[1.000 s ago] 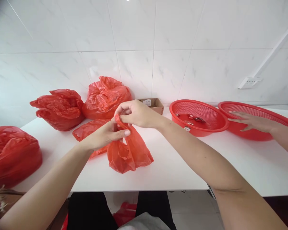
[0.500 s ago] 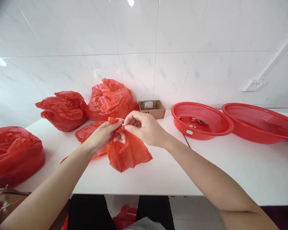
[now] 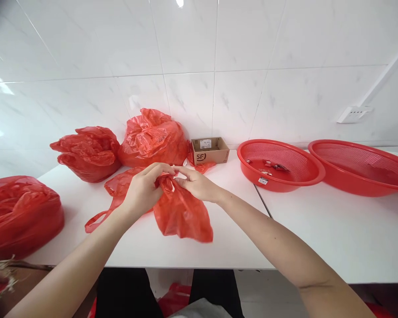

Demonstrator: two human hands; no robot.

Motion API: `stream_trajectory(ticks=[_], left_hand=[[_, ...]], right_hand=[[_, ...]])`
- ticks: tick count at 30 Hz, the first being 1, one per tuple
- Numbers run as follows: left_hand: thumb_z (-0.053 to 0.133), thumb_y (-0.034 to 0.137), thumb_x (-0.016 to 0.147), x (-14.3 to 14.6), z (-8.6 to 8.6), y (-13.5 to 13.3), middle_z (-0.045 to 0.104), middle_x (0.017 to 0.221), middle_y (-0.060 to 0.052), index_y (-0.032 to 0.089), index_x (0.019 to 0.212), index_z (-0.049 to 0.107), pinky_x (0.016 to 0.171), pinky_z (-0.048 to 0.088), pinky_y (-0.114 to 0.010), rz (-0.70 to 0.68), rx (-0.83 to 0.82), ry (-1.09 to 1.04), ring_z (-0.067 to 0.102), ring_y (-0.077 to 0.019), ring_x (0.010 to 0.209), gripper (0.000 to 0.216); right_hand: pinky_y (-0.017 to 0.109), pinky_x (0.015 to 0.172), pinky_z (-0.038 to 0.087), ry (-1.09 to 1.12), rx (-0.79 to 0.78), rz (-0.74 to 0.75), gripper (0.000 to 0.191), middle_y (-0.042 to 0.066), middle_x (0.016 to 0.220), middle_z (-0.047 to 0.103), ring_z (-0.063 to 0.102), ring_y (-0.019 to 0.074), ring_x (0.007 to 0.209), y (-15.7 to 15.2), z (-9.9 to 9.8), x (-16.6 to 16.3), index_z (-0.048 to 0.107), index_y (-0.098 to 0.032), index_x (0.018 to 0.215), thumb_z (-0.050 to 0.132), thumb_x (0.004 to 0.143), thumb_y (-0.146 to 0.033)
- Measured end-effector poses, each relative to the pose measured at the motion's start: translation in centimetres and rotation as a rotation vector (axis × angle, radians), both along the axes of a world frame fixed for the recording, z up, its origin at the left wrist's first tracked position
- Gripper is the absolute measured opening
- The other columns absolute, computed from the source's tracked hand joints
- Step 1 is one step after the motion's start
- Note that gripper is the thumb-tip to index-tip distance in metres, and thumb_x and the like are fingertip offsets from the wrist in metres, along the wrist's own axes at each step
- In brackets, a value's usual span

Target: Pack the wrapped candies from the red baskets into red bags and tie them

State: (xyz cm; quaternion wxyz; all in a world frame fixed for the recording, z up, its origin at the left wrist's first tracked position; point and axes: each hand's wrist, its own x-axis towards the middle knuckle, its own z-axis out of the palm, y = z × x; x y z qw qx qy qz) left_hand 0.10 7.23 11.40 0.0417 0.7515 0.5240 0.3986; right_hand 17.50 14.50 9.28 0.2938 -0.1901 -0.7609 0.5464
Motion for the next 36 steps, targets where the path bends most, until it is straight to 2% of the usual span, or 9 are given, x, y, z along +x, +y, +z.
stream_trajectory(ticks=[5, 9, 12, 17, 20, 22, 26, 29, 36], left_hand=[[0.05, 0.018, 0.09, -1.1, -1.4, -0.1, 0.07, 0.112, -0.007, 0.025, 0.109, 0.069, 0.085, 0.048, -0.031, -0.036, 0.045, 0.041, 0.065, -0.0214, 0.101, 0.029], [0.052, 0.034, 0.092, -2.8, -3.2, -1.9, 0.07, 0.076, -0.006, 0.024, 0.08, 0.073, 0.067, 0.046, -0.03, 0.021, -0.005, 0.049, 0.063, -0.0217, 0.073, 0.026], [0.055, 0.038, 0.091, -3.8, -4.5, -3.8, 0.068, 0.07, -0.005, 0.025, 0.072, 0.071, 0.065, 0.045, -0.031, 0.035, -0.082, -0.006, 0.06, -0.022, 0.07, 0.027], [0.053, 0.043, 0.093, -3.2, -5.9, -4.7, 0.069, 0.105, -0.008, 0.026, 0.089, 0.076, 0.087, 0.047, -0.034, -0.015, -0.292, -0.312, 0.061, -0.0247, 0.102, 0.029], [0.047, 0.044, 0.096, -2.0, -6.8, -3.4, 0.052, 0.138, -0.007, 0.027, 0.101, 0.075, 0.107, 0.038, -0.038, -0.086, -0.281, -0.438, 0.043, -0.0251, 0.133, 0.033], [0.044, 0.042, 0.097, -1.0, -7.7, -2.5, 0.044, 0.146, -0.007, 0.028, 0.109, 0.073, 0.111, 0.035, -0.041, -0.101, -0.241, -0.417, 0.038, -0.0246, 0.138, 0.034], [0.046, 0.04, 0.097, 1.2, -10.1, -1.6, 0.051, 0.133, -0.009, 0.03, 0.113, 0.071, 0.102, 0.044, -0.039, -0.041, -0.162, -0.267, 0.052, -0.0244, 0.121, 0.031], [0.043, 0.037, 0.098, 2.0, -12.0, -1.9, 0.053, 0.112, -0.01, 0.028, 0.115, 0.069, 0.086, 0.05, -0.037, 0.027, -0.122, -0.24, 0.058, -0.0226, 0.097, 0.032], [0.044, 0.031, 0.097, 0.8, -15.7, -2.6, 0.047, 0.076, -0.001, 0.025, 0.105, 0.071, 0.058, 0.043, -0.026, 0.084, -0.022, -0.091, 0.05, -0.0143, 0.066, 0.028]], right_hand=[[0.03, 0.077, 0.046, -0.057, 0.203, -0.069, 0.032, 0.001, 0.087, 0.064, 0.059, 0.0157, 0.083, -0.4, 1.2, 1.1, 0.062, -0.02, 0.085, 0.048, 0.095, -0.046], [0.029, 0.073, 0.041, -0.235, 0.356, -0.375, 0.036, 0.001, 0.075, 0.068, 0.058, 0.0155, 0.074, 1.9, 0.7, 3.5, 0.058, -0.02, 0.071, 0.046, 0.095, -0.045], [0.029, 0.073, 0.042, -0.298, 0.318, -0.509, 0.034, 0.002, 0.073, 0.07, 0.06, 0.0163, 0.074, 4.1, -0.8, 5.1, 0.057, -0.02, 0.068, 0.051, 0.092, -0.044], [0.028, 0.069, 0.048, -0.211, 0.209, -0.49, 0.034, 0.002, 0.073, 0.068, 0.063, 0.0155, 0.071, 4.9, -2.3, 4.5, 0.052, -0.021, 0.075, 0.046, 0.093, -0.05], [0.028, 0.066, 0.05, -0.145, 0.156, -0.551, 0.035, 0.003, 0.079, 0.067, 0.065, 0.0155, 0.072, 3.5, -2.8, 2.7, 0.047, -0.022, 0.081, 0.034, 0.097, -0.052], [0.03, 0.069, 0.051, -0.134, 0.158, -0.639, 0.034, 0.004, 0.087, 0.066, 0.064, 0.0168, 0.077, 1.8, -3.9, 1.4, 0.047, -0.023, 0.084, 0.032, 0.097, -0.051], [0.037, 0.074, 0.047, -0.194, 0.214, -0.817, 0.031, 0.007, 0.107, 0.058, 0.06, 0.0212, 0.084, -2.1, -8.2, -0.9, 0.054, -0.027, 0.094, 0.033, 0.097, -0.049], [0.036, 0.067, 0.045, -0.243, 0.239, -0.86, 0.033, 0.007, 0.103, 0.055, 0.057, 0.0205, 0.072, -3.5, -11.0, -1.3, 0.057, -0.028, 0.095, 0.031, 0.098, -0.048], [0.031, 0.068, 0.043, -0.269, 0.353, -0.879, 0.028, 0.006, 0.091, 0.056, 0.054, 0.0189, 0.075, -1.4, -12.6, 0.9, 0.056, -0.024, 0.092, 0.032, 0.099, -0.038]])
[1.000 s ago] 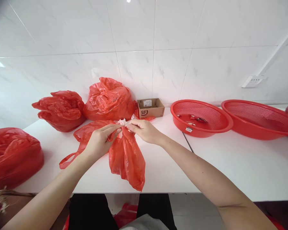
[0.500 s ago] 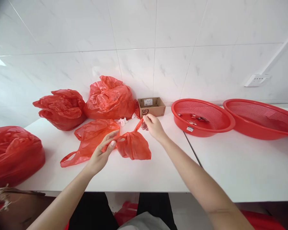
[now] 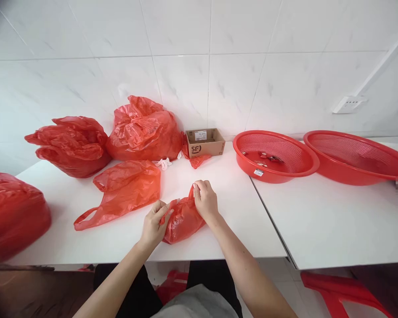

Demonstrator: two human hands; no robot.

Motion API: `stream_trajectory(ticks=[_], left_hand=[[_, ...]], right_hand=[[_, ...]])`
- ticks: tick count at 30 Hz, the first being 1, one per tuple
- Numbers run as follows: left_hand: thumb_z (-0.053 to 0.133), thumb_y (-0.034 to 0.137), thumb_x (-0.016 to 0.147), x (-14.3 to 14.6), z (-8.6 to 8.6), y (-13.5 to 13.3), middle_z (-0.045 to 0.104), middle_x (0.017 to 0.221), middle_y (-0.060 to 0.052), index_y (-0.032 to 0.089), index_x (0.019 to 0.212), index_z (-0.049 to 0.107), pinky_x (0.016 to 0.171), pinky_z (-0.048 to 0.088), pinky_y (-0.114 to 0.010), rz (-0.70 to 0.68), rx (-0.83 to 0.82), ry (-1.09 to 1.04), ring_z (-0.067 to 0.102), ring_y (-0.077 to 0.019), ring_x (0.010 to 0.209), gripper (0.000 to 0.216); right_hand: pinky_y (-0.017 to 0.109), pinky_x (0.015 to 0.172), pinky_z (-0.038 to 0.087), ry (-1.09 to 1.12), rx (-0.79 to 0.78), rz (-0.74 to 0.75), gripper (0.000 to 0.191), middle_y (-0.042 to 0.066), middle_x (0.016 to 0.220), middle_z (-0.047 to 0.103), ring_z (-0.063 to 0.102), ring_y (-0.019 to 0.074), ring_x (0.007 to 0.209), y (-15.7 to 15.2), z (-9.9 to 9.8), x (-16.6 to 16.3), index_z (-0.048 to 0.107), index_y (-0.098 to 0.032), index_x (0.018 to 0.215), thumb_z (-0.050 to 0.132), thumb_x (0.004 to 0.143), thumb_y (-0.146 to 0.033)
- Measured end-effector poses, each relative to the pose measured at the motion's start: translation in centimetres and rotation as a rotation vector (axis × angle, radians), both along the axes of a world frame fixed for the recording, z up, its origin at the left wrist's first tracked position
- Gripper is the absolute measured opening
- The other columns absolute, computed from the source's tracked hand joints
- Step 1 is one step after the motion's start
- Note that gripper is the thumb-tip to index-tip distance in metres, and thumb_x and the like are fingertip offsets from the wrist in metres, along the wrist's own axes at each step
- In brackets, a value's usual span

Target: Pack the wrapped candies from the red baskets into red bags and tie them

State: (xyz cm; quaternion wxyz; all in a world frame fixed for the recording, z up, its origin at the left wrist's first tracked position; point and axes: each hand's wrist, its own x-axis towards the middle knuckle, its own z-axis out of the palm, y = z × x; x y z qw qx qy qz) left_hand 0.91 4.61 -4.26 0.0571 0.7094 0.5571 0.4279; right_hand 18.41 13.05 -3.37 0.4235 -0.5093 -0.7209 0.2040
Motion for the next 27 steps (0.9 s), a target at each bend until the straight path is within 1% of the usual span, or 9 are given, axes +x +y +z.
stream_trajectory(ticks=[2, 3, 5, 7, 9, 13, 16, 21, 27], left_hand=[[0.047, 0.03, 0.096, -0.1, -0.7, -0.3, 0.052, 0.082, -0.003, 0.026, 0.106, 0.071, 0.058, 0.043, -0.026, 0.04, 0.011, 0.053, 0.05, -0.0142, 0.067, 0.026], [0.049, 0.029, 0.096, 0.1, -0.9, -0.5, 0.055, 0.089, -0.005, 0.026, 0.108, 0.071, 0.062, 0.045, -0.028, 0.067, 0.014, 0.077, 0.052, -0.0154, 0.071, 0.026], [0.05, 0.025, 0.094, 0.5, -1.5, -0.8, 0.059, 0.11, -0.011, 0.024, 0.11, 0.07, 0.075, 0.05, -0.037, 0.119, 0.014, 0.117, 0.057, -0.0215, 0.088, 0.025], [0.05, 0.02, 0.093, 1.1, -2.1, -1.1, 0.057, 0.13, -0.013, 0.023, 0.113, 0.069, 0.09, 0.048, -0.048, 0.134, 0.0, 0.149, 0.055, -0.0293, 0.109, 0.027], [0.048, 0.013, 0.092, 1.6, -2.6, -1.3, 0.056, 0.137, -0.012, 0.022, 0.116, 0.068, 0.098, 0.046, -0.051, 0.12, -0.026, 0.172, 0.052, -0.0317, 0.12, 0.033], [0.045, 0.004, 0.088, 1.8, -3.1, -1.0, 0.063, 0.133, -0.008, 0.022, 0.124, 0.064, 0.099, 0.048, -0.048, 0.088, -0.073, 0.195, 0.057, -0.0288, 0.119, 0.045], [0.047, 0.001, 0.085, 1.7, -3.1, -0.7, 0.067, 0.128, -0.006, 0.023, 0.125, 0.064, 0.098, 0.049, -0.048, 0.078, -0.095, 0.207, 0.058, -0.0294, 0.118, 0.049], [0.049, 0.003, 0.085, 1.8, -3.2, -0.3, 0.072, 0.119, -0.007, 0.019, 0.121, 0.067, 0.096, 0.048, -0.049, 0.077, -0.125, 0.214, 0.059, -0.0309, 0.115, 0.043], [0.051, 0.007, 0.087, 2.0, -2.9, -0.4, 0.072, 0.119, -0.006, 0.019, 0.12, 0.067, 0.096, 0.045, -0.048, 0.08, -0.167, 0.198, 0.057, -0.0307, 0.116, 0.039]], right_hand=[[0.03, 0.067, 0.042, -0.021, 0.003, -0.005, 0.028, 0.005, 0.089, 0.057, 0.053, 0.0175, 0.071, -0.4, -0.2, 0.3, 0.055, -0.023, 0.091, 0.031, 0.099, -0.036], [0.03, 0.068, 0.042, -0.032, 0.003, -0.002, 0.028, 0.004, 0.089, 0.058, 0.053, 0.0173, 0.072, -0.8, -0.4, 0.4, 0.055, -0.023, 0.09, 0.032, 0.1, -0.035], [0.031, 0.072, 0.043, -0.06, 0.003, 0.015, 0.027, 0.005, 0.09, 0.059, 0.055, 0.0179, 0.077, -2.0, -1.0, 0.3, 0.055, -0.022, 0.09, 0.033, 0.1, -0.034], [0.031, 0.076, 0.044, -0.094, -0.001, 0.048, 0.025, 0.005, 0.091, 0.06, 0.057, 0.0192, 0.084, -3.0, -1.8, 0.2, 0.056, -0.022, 0.09, 0.035, 0.099, -0.033], [0.032, 0.077, 0.044, -0.126, -0.012, 0.065, 0.024, 0.006, 0.091, 0.061, 0.058, 0.0196, 0.085, -3.5, -2.4, 0.1, 0.057, -0.022, 0.091, 0.036, 0.099, -0.032], [0.03, 0.074, 0.044, -0.176, -0.048, 0.056, 0.026, 0.004, 0.092, 0.062, 0.06, 0.0178, 0.083, -3.4, -2.9, 0.0, 0.059, -0.023, 0.093, 0.035, 0.1, -0.031], [0.028, 0.069, 0.043, -0.209, -0.083, 0.048, 0.026, 0.001, 0.091, 0.064, 0.06, 0.0156, 0.078, -3.0, -3.0, 0.0, 0.059, -0.023, 0.093, 0.035, 0.1, -0.032], [0.027, 0.064, 0.039, -0.258, -0.124, 0.043, 0.026, -0.001, 0.087, 0.065, 0.059, 0.0142, 0.072, -2.8, -3.3, -0.1, 0.057, -0.024, 0.091, 0.035, 0.101, -0.033], [0.027, 0.061, 0.034, -0.285, -0.142, 0.036, 0.027, 0.0, 0.088, 0.065, 0.058, 0.0144, 0.071, -2.7, -3.2, -0.2, 0.056, -0.023, 0.091, 0.033, 0.101, -0.033]])
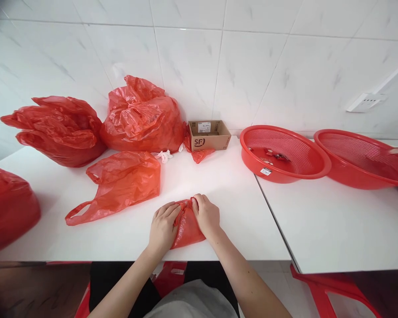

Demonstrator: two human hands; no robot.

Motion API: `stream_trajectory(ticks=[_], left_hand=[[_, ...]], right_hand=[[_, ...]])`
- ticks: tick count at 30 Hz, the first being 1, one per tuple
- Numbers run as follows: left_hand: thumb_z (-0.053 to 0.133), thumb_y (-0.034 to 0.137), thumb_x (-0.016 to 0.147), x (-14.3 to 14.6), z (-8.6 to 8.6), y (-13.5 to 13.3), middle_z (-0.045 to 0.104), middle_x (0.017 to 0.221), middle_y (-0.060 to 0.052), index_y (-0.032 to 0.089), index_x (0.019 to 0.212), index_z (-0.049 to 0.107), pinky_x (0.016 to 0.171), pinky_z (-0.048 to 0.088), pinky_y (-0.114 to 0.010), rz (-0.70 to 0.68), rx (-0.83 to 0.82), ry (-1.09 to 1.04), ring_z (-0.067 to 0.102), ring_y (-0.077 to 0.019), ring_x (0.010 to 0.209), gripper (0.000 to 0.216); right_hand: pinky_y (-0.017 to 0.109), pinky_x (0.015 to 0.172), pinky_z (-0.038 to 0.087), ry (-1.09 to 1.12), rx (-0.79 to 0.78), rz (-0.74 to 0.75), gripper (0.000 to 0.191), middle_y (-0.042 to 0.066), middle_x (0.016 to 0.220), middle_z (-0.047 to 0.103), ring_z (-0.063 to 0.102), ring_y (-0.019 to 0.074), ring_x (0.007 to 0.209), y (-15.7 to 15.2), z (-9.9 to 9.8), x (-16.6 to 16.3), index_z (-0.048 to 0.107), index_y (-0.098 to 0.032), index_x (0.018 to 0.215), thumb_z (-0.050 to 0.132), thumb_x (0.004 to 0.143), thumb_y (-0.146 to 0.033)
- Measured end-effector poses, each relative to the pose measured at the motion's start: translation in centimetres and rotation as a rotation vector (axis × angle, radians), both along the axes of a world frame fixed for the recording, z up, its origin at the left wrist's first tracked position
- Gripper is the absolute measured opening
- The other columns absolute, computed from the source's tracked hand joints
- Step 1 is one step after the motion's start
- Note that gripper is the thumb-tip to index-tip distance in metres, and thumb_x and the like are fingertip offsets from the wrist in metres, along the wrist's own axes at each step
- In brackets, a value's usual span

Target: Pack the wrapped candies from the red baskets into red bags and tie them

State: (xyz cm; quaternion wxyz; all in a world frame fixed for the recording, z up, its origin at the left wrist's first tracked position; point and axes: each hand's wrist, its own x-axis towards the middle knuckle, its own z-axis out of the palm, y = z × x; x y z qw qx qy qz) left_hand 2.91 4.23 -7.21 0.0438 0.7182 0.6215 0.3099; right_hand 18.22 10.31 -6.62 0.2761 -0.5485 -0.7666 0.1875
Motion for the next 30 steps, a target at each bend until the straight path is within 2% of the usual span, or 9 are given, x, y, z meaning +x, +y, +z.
stream_trajectory(ticks=[8, 11, 14, 17, 18, 20, 23, 27, 30], left_hand=[[0.048, 0.008, 0.088, 1.1, 0.6, -0.2, 0.071, 0.121, -0.004, 0.026, 0.118, 0.07, 0.106, 0.029, -0.061, 0.069, -0.072, -0.084, 0.052, -0.0366, 0.123, 0.041], [0.049, 0.013, 0.09, 0.7, 1.1, 0.0, 0.071, 0.123, -0.003, 0.027, 0.116, 0.07, 0.108, 0.027, -0.062, 0.054, -0.119, -0.156, 0.052, -0.0359, 0.124, 0.036], [0.046, 0.028, 0.096, -0.5, 3.1, -0.3, 0.065, 0.133, -0.003, 0.028, 0.117, 0.069, 0.11, 0.032, -0.056, 0.003, -0.169, -0.243, 0.053, -0.0304, 0.126, 0.031], [0.042, 0.039, 0.098, -1.7, 5.9, -1.2, 0.058, 0.141, -0.002, 0.025, 0.098, 0.071, 0.112, 0.035, -0.043, -0.124, -0.265, -0.605, 0.049, -0.0253, 0.133, 0.032], [0.042, 0.041, 0.098, -1.9, 6.6, -1.5, 0.061, 0.137, -0.004, 0.023, 0.087, 0.07, 0.112, 0.035, -0.042, -0.182, -0.296, -0.792, 0.049, -0.0256, 0.133, 0.035], [0.044, 0.042, 0.097, -2.0, 7.5, -1.9, 0.071, 0.111, -0.008, 0.021, 0.071, 0.063, 0.111, 0.035, -0.043, -0.268, -0.326, -1.137, 0.053, -0.0279, 0.127, 0.039], [0.053, 0.041, 0.093, -1.8, 7.4, -2.1, 0.063, 0.071, -0.005, 0.019, 0.064, 0.062, 0.107, 0.038, -0.043, -0.242, -0.277, -1.367, 0.062, -0.028, 0.107, 0.038], [0.055, 0.043, 0.092, -2.2, 6.8, -2.0, 0.048, 0.06, 0.001, 0.02, 0.06, 0.057, 0.103, 0.042, -0.041, -0.14, -0.189, -1.474, 0.063, -0.0205, 0.085, 0.039], [0.055, 0.045, 0.091, -2.9, 7.5, -1.6, 0.046, 0.062, 0.003, 0.021, 0.064, 0.058, 0.096, 0.045, -0.037, -0.1, -0.163, -1.502, 0.06, -0.0161, 0.078, 0.036]], right_hand=[[0.029, 0.057, 0.026, 0.046, -0.024, -0.013, 0.03, 0.003, 0.087, 0.063, 0.05, 0.0148, 0.062, -0.5, -0.2, -0.6, 0.058, -0.023, 0.091, 0.033, 0.099, -0.036], [0.029, 0.059, 0.029, 0.129, -0.07, 0.019, 0.028, 0.002, 0.084, 0.062, 0.05, 0.0149, 0.062, -0.4, 0.2, -0.3, 0.057, -0.023, 0.085, 0.036, 0.097, -0.037], [0.028, 0.062, 0.036, 0.266, -0.161, 0.08, 0.031, 0.0, 0.073, 0.06, 0.052, 0.015, 0.063, 0.4, 1.5, 0.7, 0.053, -0.022, 0.076, 0.04, 0.096, -0.042], [0.028, 0.068, 0.044, 0.472, -0.268, 0.131, 0.037, 0.002, 0.081, 0.064, 0.058, 0.0157, 0.072, 1.2, 3.6, 1.5, 0.049, -0.022, 0.076, 0.036, 0.096, -0.05], [0.029, 0.07, 0.046, 0.612, -0.347, 0.152, 0.037, 0.004, 0.086, 0.066, 0.059, 0.0161, 0.074, 1.4, 4.4, 1.5, 0.048, -0.022, 0.077, 0.038, 0.095, -0.052], [0.031, 0.073, 0.048, 0.948, -0.562, 0.208, 0.036, 0.005, 0.088, 0.067, 0.06, 0.0163, 0.075, 1.3, 5.9, 1.2, 0.046, -0.021, 0.076, 0.048, 0.092, -0.054], [0.031, 0.069, 0.048, 1.271, -0.779, 0.246, 0.036, -0.002, 0.066, 0.056, 0.056, 0.0145, 0.064, 1.1, 7.0, 0.4, 0.046, -0.021, 0.071, 0.06, 0.085, -0.051], [0.026, 0.054, 0.04, 1.373, -0.749, 0.111, 0.04, -0.007, 0.056, 0.032, 0.039, 0.0103, 0.051, 1.8, 6.5, 0.6, 0.042, -0.022, 0.065, 0.069, 0.078, -0.047], [0.026, 0.054, 0.038, 1.322, -0.644, 0.113, 0.039, -0.006, 0.056, 0.034, 0.037, 0.01, 0.052, 2.4, 6.8, 1.2, 0.044, -0.021, 0.063, 0.068, 0.081, -0.046]])
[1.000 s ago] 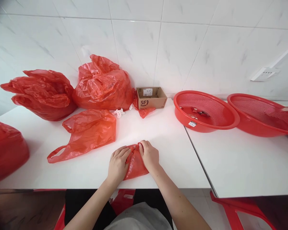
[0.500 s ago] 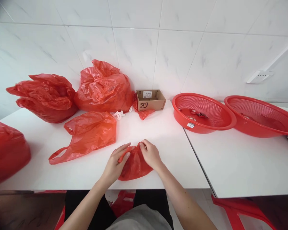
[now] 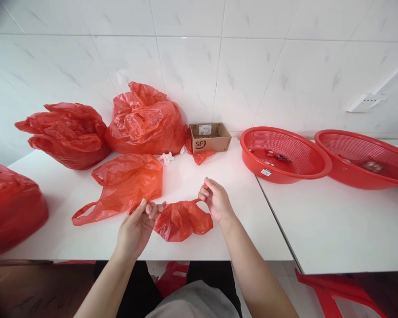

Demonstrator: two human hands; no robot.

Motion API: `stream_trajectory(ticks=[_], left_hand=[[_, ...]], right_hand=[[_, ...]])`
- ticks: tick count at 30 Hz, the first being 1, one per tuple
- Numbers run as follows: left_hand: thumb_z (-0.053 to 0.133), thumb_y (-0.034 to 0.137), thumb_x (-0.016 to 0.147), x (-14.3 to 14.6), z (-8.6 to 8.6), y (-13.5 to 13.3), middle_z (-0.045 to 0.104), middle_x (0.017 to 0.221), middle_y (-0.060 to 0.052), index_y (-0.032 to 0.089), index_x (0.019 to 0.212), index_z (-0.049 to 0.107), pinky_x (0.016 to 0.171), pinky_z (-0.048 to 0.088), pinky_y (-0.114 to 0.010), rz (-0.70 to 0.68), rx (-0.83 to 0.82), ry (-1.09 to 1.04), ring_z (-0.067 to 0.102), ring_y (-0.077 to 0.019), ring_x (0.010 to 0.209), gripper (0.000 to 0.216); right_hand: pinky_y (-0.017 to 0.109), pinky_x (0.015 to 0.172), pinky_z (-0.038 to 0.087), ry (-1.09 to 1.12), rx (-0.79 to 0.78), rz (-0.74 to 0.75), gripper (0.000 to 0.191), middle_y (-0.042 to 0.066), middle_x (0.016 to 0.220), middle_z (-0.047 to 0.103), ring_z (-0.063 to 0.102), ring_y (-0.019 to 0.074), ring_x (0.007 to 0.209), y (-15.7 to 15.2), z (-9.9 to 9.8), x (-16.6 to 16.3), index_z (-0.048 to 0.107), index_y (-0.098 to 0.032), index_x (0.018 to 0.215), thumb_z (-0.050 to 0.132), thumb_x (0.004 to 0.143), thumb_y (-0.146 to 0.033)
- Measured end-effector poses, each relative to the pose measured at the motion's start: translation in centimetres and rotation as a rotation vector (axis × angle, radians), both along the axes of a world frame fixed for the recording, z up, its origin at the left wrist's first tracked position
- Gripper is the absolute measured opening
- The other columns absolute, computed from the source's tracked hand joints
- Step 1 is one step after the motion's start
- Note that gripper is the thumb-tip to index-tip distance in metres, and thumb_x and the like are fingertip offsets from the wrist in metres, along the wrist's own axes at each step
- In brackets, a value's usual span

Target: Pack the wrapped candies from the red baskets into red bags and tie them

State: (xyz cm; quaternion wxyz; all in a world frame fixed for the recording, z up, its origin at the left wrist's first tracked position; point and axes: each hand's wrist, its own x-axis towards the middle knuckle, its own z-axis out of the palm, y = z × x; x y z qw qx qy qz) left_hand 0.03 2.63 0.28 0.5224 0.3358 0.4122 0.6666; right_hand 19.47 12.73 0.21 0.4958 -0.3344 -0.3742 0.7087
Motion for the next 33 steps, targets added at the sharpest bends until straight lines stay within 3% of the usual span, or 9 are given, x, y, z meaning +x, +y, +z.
stream_trajectory(ticks=[3, 6, 11, 15, 18, 21, 27, 30, 33], left_hand=[[0.063, 0.043, 0.087, -0.1, 1.6, 1.0, 0.057, 0.074, 0.001, 0.02, 0.079, 0.069, 0.091, 0.045, -0.031, -0.078, -0.052, 0.081, 0.057, -0.0148, 0.081, 0.025], [0.076, 0.033, 0.078, 0.6, 3.0, 2.3, 0.063, 0.078, -0.002, 0.016, 0.084, 0.074, 0.083, 0.044, -0.028, -0.261, -0.127, 0.216, 0.056, -0.0146, 0.077, 0.018], [0.076, 0.037, 0.075, 1.7, 3.0, 3.8, 0.047, 0.057, 0.003, 0.015, 0.06, 0.064, 0.057, 0.037, -0.023, -0.231, -0.112, 0.214, 0.04, -0.009, 0.056, 0.03], [0.074, 0.042, 0.076, 1.5, 2.3, 3.9, 0.042, 0.058, 0.005, 0.015, 0.063, 0.062, 0.054, 0.034, -0.022, -0.108, -0.105, 0.091, 0.037, -0.0081, 0.055, 0.033], [0.075, 0.044, 0.074, 1.1, 1.8, 3.7, 0.044, 0.06, 0.004, 0.015, 0.072, 0.065, 0.053, 0.035, -0.022, -0.07, -0.116, -0.004, 0.04, -0.0088, 0.056, 0.031], [0.075, 0.046, 0.073, 0.8, 1.3, 3.6, 0.043, 0.06, 0.004, 0.016, 0.076, 0.066, 0.055, 0.036, -0.022, -0.032, -0.104, -0.046, 0.041, -0.0091, 0.056, 0.032], [0.073, 0.045, 0.078, 1.0, 1.9, 3.4, 0.054, 0.063, 0.002, 0.017, 0.062, 0.065, 0.066, 0.039, -0.023, -0.054, -0.019, 0.103, 0.046, -0.0098, 0.063, 0.033], [0.077, 0.038, 0.076, 1.4, 3.0, 3.3, 0.06, 0.061, -0.002, 0.015, 0.055, 0.067, 0.069, 0.04, -0.025, -0.161, -0.001, 0.25, 0.054, -0.0134, 0.067, 0.032], [0.075, 0.039, 0.078, 1.5, 3.2, 3.2, 0.062, 0.06, -0.003, 0.016, 0.055, 0.068, 0.069, 0.04, -0.027, -0.19, 0.018, 0.312, 0.056, -0.0162, 0.067, 0.033]], right_hand=[[0.028, 0.064, 0.044, -0.157, 0.256, 0.063, 0.031, -0.002, 0.065, 0.051, 0.048, 0.0118, 0.06, -0.1, 2.4, -0.3, 0.053, -0.021, 0.071, 0.059, 0.089, -0.045], [0.033, 0.082, 0.048, -0.418, 0.604, 0.216, 0.023, 0.003, 0.097, 0.064, 0.06, 0.0161, 0.086, -0.5, 5.5, -1.9, 0.062, -0.021, 0.08, 0.056, 0.092, -0.04], [0.041, 0.106, 0.039, -0.654, 0.925, 0.058, 0.019, 0.006, 0.135, 0.051, 0.047, 0.0222, 0.129, -1.6, 6.3, -4.3, 0.063, -0.025, 0.105, 0.057, 0.092, -0.039], [0.046, 0.099, 0.044, -0.836, 0.864, -0.144, 0.072, 0.014, 0.144, 0.044, 0.052, 0.0275, 0.121, -3.3, 1.4, -4.4, 0.03, -0.026, 0.146, 0.061, 0.087, -0.051], [0.043, 0.08, 0.049, -1.053, 0.787, 0.023, 0.074, 0.013, 0.109, 0.066, 0.064, 0.0262, 0.088, -3.9, -3.0, -3.8, 0.021, -0.019, 0.152, 0.049, 0.093, -0.054], [0.037, 0.069, 0.048, -1.134, 0.73, 0.182, 0.069, 0.005, 0.083, 0.068, 0.061, 0.0222, 0.068, -3.2, -5.2, -2.4, 0.015, -0.017, 0.156, 0.038, 0.098, -0.048], [0.035, 0.084, 0.046, -0.648, 0.612, 0.343, 0.058, 0.005, 0.109, 0.066, 0.061, 0.0206, 0.095, -1.6, -2.3, -1.0, 0.056, -0.028, 0.132, 0.058, 0.085, -0.062], [0.03, 0.074, 0.045, -0.326, 0.471, 0.283, 0.043, 0.002, 0.082, 0.063, 0.057, 0.016, 0.079, -1.3, 0.0, -2.4, 0.068, -0.021, 0.099, 0.051, 0.09, -0.06], [0.025, 0.055, 0.035, -0.078, 0.264, 0.168, 0.036, -0.004, 0.06, 0.045, 0.039, 0.01, 0.055, -0.7, 2.0, -3.5, 0.06, -0.019, 0.074, 0.063, 0.084, -0.053]])
